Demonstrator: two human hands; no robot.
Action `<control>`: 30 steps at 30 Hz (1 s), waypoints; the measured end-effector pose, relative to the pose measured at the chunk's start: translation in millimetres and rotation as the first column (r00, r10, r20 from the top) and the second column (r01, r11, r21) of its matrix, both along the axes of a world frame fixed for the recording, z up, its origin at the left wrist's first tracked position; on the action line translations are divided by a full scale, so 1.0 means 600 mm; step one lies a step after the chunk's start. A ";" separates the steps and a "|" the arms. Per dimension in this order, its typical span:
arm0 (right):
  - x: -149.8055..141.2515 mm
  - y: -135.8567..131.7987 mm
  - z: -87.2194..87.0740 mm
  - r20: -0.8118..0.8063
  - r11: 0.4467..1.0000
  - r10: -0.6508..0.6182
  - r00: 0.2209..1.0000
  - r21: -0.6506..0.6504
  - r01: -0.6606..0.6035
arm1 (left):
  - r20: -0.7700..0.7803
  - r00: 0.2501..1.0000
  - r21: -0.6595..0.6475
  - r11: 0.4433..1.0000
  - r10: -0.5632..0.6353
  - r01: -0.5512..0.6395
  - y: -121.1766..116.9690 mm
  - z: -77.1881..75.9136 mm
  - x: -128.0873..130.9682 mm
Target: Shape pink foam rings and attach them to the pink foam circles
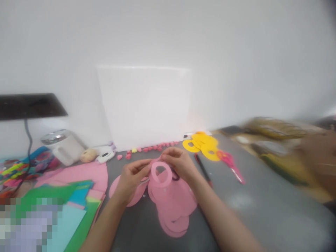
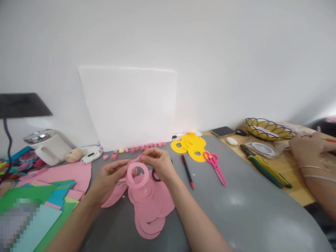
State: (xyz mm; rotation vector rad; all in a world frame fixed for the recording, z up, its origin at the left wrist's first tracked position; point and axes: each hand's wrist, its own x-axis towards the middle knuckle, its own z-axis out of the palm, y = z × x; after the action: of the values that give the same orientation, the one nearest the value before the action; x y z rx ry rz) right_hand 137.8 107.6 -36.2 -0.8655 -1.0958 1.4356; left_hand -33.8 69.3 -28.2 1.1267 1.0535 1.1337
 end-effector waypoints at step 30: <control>-0.001 0.001 0.001 -0.009 1.000 0.002 1.000 -0.016 -0.002 | -0.004 1.000 0.010 1.000 0.015 -0.015 -0.001 0.006 0.002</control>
State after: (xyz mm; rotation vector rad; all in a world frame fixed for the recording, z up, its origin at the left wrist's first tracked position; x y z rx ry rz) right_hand 137.3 108.0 -35.7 -0.8691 -1.0803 1.4503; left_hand -32.6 68.6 -24.4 1.1311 1.0624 1.1495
